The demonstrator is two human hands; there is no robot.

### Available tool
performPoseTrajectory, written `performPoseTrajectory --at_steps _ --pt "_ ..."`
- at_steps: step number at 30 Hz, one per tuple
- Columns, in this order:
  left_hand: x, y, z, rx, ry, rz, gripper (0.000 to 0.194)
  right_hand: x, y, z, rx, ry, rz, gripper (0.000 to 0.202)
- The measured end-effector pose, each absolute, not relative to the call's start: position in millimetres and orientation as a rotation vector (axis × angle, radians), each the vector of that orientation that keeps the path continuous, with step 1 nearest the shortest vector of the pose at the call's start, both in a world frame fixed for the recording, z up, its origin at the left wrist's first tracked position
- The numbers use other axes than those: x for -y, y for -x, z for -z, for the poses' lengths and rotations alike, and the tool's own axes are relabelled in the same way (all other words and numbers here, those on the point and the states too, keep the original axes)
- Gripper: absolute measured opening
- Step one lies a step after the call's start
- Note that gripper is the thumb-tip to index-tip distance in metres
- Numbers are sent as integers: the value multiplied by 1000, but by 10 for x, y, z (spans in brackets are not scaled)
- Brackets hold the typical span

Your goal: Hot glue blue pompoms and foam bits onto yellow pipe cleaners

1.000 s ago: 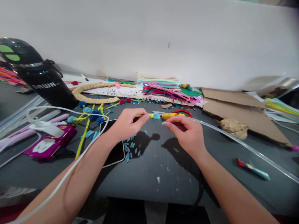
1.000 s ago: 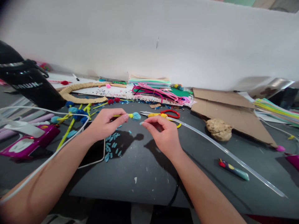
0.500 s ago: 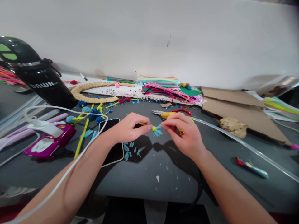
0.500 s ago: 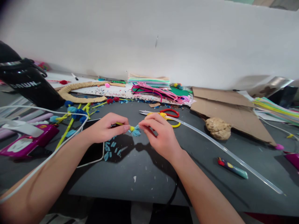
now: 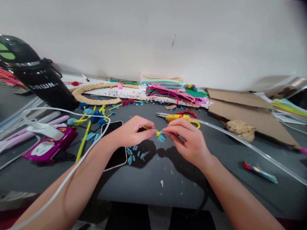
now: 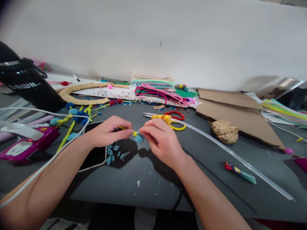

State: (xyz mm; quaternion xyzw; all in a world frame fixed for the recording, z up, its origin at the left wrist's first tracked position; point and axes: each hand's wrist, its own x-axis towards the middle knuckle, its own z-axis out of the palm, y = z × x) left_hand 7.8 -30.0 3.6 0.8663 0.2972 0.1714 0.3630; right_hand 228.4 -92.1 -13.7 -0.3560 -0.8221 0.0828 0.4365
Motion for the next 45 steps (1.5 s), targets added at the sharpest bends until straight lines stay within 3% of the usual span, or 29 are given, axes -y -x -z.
performPoseTrajectory --at_steps 24,28,31,38,45 --pt "265 -46 -50 -811 -2165 -568 32 914 -2323 128 2089 863 -249 22" --pt "264 -38 -43 -827 -2203 -629 29 943 -2288 108 1958 991 -266 13" --pt "276 -34 -34 -819 -2259 -664 28 992 -2231 98 1773 1154 -464 6" --pt "309 -34 -54 -737 -2324 -723 24 1018 -2115 104 1374 1238 -1092 29" --pt "348 -47 -62 -709 -2411 -738 23 996 -2106 117 1273 1201 -1200 27"
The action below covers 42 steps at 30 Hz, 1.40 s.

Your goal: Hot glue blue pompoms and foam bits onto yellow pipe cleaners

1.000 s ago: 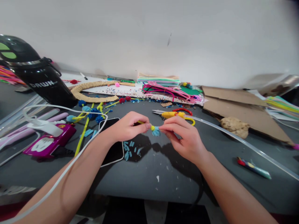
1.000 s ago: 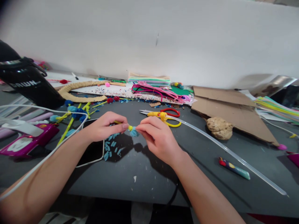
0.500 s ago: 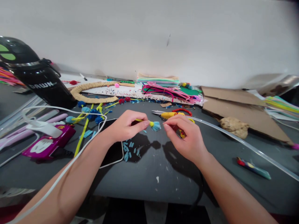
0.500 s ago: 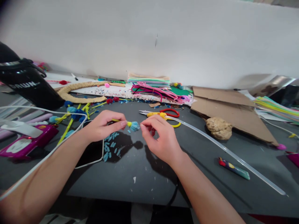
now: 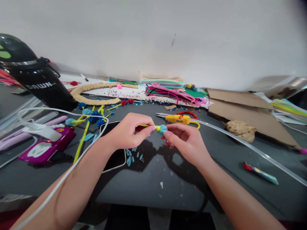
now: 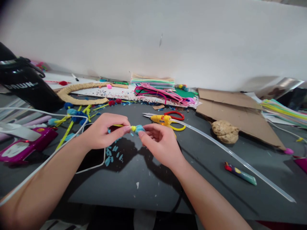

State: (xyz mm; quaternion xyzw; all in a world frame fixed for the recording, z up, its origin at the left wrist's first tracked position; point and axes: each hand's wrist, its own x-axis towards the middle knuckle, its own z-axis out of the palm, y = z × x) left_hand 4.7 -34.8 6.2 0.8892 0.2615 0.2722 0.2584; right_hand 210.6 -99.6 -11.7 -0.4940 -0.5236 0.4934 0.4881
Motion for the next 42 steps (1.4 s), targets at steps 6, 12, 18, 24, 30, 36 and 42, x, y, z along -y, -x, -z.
performPoseTrajectory --at_steps 6,12,18,24,30,36,42 --pt "366 -55 -79 -685 -2466 -748 20 976 -2119 112 1289 1224 -1155 28" --pt "366 -66 -82 -674 -2487 -772 19 956 -2144 91 1287 1183 -1211 25" --pt "377 -74 -73 -652 -2512 -779 19 958 -2135 108 1304 1212 -1162 29" --pt "382 -80 -75 -643 -2526 -780 17 942 -2137 115 1330 1222 -1125 27" --pt "378 -83 -78 -647 -2522 -774 20 950 -2140 102 1349 1221 -1098 26" --pt "373 -83 -72 -656 -2514 -771 18 947 -2171 105 1330 1190 -1132 18" --pt "373 -81 -77 -689 -2511 -760 22 946 -2209 81 1339 1162 -1114 11"
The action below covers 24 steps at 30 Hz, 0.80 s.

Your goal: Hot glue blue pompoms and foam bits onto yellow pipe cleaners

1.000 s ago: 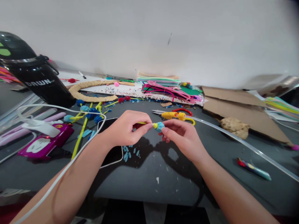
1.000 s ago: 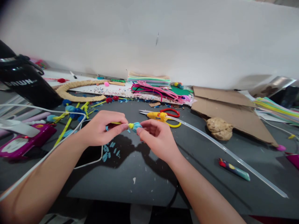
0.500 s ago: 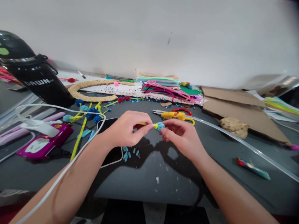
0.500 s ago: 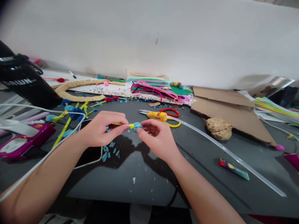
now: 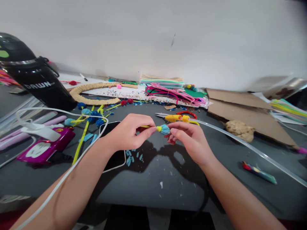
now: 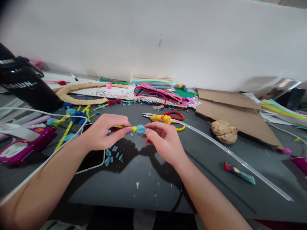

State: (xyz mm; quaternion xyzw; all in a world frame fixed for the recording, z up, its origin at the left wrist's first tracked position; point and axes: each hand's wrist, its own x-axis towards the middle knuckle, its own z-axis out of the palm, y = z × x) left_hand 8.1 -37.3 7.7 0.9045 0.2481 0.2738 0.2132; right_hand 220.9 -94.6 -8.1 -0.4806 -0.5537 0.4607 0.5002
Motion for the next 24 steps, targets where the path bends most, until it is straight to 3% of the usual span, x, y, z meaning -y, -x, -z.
performPoseTrajectory --at_steps 13,20,24 --pt "381 -73 -73 -676 -2458 -768 22 952 -2179 89 1341 1167 -1159 11" --pt "353 -47 -86 -755 -2369 -830 24 1014 -2179 99 1415 1145 -893 17" --pt "345 -33 -88 -764 -2364 -842 24 1009 -2172 101 1462 1209 -909 14"
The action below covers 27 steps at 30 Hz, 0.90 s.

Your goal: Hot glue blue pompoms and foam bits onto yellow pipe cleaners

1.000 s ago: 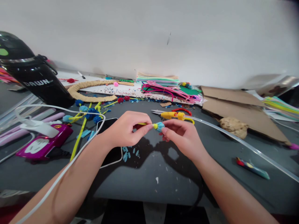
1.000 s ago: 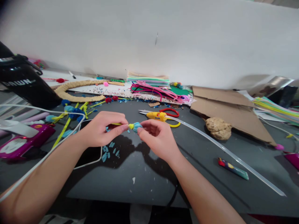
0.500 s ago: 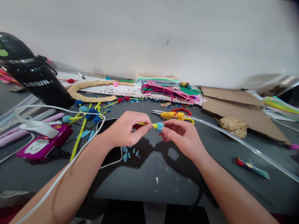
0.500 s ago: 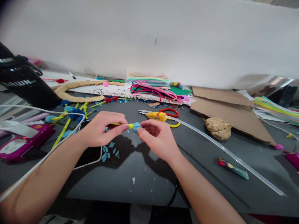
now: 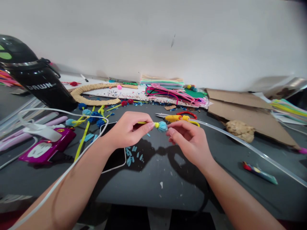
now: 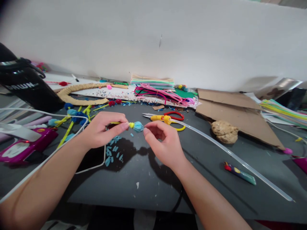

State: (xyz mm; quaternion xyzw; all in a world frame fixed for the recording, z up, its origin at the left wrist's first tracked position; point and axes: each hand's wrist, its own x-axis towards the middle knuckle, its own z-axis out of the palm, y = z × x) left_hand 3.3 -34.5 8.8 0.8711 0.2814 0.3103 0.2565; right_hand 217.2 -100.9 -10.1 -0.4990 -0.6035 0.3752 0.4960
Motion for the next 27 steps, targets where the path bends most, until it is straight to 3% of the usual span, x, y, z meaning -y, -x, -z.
performPoseTrajectory --at_steps 3,10,18,23,27 --pt "334 -17 -105 -821 -2354 -860 24 993 -2237 69 1671 1386 -981 14" --pt "286 -8 -100 -1087 -2402 -989 25 978 -2654 -42 2401 1637 -1235 42" --pt "269 -18 -61 -1196 -2438 -1010 28 905 -2947 -5 2295 2029 -907 59" --pt "270 -24 -64 -1218 -2430 -1029 29 833 -3009 4 2099 2355 -476 68" --pt "270 -27 -58 -1194 -2448 -1036 28 749 -2929 118 1979 2215 -207 63"
